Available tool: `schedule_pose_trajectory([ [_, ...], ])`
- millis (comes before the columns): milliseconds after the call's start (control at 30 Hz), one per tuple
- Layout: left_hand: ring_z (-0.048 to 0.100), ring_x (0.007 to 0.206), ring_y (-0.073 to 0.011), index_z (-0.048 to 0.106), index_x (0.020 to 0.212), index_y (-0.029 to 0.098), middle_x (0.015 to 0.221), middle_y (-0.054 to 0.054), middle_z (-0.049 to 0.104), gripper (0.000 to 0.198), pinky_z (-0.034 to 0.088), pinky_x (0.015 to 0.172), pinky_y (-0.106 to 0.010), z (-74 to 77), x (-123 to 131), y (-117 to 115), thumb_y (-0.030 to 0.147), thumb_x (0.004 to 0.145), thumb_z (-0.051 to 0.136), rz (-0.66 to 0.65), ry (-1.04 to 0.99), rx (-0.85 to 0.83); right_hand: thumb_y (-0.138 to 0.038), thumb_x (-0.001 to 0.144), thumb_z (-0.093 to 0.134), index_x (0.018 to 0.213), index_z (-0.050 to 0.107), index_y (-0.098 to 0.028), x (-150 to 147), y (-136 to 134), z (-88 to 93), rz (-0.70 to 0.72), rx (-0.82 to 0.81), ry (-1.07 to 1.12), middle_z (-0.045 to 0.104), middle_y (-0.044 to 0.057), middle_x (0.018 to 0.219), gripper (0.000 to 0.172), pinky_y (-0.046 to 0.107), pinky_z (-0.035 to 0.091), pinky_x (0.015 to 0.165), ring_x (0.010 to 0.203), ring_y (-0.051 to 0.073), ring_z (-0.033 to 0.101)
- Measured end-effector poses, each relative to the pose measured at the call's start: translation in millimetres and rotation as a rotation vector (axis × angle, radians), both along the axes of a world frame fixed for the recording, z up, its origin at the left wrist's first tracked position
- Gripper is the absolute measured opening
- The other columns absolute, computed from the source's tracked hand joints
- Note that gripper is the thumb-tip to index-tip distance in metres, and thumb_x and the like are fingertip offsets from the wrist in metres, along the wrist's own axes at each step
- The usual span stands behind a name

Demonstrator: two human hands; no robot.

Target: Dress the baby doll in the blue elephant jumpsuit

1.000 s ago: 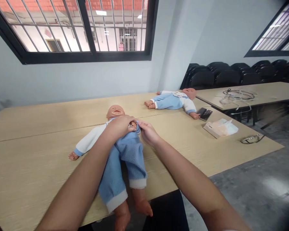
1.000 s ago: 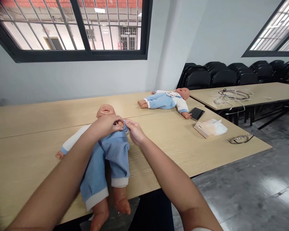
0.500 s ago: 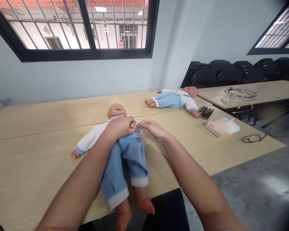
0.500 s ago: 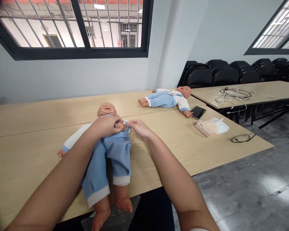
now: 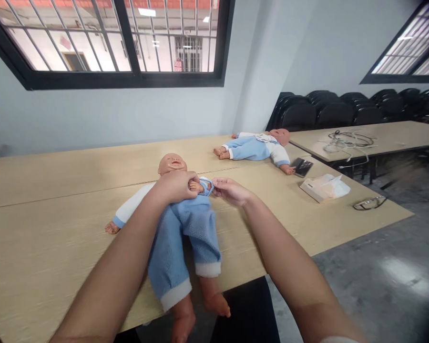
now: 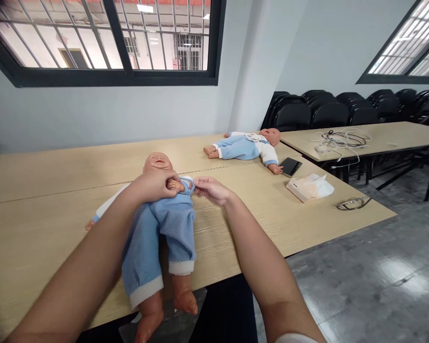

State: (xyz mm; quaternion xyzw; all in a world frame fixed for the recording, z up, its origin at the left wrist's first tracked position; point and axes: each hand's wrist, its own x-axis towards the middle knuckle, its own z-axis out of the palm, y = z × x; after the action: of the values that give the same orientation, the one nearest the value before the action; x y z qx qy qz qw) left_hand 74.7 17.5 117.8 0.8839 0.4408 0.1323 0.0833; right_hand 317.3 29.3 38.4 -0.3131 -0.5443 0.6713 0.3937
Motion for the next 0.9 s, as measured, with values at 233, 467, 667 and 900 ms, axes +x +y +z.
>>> schedule_pose_trajectory([
  [233,0.066,0.075,-0.0205,0.077,0.103,0.028,0.087,-0.001,0.078,0.035,0.042,0.064,-0.030,6.9,3.2,-8.8,0.025,0.072,0.061,-0.119,-0.025,-0.015,-0.043,0.077,0.084,0.075,0.067,-0.018,-6.5,9.9,-15.4,-0.153,-0.006,0.054,0.053,-0.004,0.066,0.031,0.027,0.028,0.059,0.060,0.011,0.036],
  [467,0.059,0.067,-0.0162,0.074,0.090,0.025,0.073,0.002,0.071,0.028,0.044,0.069,-0.029,33.8,11.6,-34.7,0.017,0.068,0.059,-0.254,-0.096,-0.087,-0.042,0.081,0.083,0.081,0.069,-0.019,2.9,17.6,-23.4,-0.162,-0.036,0.111,0.065,0.000,0.075,0.026,0.027,0.045,0.067,0.068,0.013,0.054],
  [667,0.057,0.063,-0.0130,0.076,0.089,0.027,0.072,0.005,0.068,0.028,0.044,0.061,-0.025,56.3,3.4,-55.4,0.018,0.067,0.062,-0.248,-0.252,-0.147,-0.035,0.085,0.078,0.104,0.077,-0.017,6.4,18.9,-27.2,-0.179,-0.039,0.097,0.079,0.009,0.107,0.026,0.037,0.057,0.090,0.098,0.023,0.070],
  [900,0.066,0.071,-0.0145,0.076,0.102,0.019,0.093,-0.004,0.075,0.036,0.052,0.061,-0.024,47.4,-22.7,-32.9,0.023,0.066,0.072,-0.043,-0.728,-0.142,-0.035,0.091,0.071,0.123,0.072,-0.018,2.9,18.1,-20.0,-0.109,-0.084,0.148,0.072,0.010,0.132,0.037,0.040,0.055,0.103,0.120,0.024,0.068],
])
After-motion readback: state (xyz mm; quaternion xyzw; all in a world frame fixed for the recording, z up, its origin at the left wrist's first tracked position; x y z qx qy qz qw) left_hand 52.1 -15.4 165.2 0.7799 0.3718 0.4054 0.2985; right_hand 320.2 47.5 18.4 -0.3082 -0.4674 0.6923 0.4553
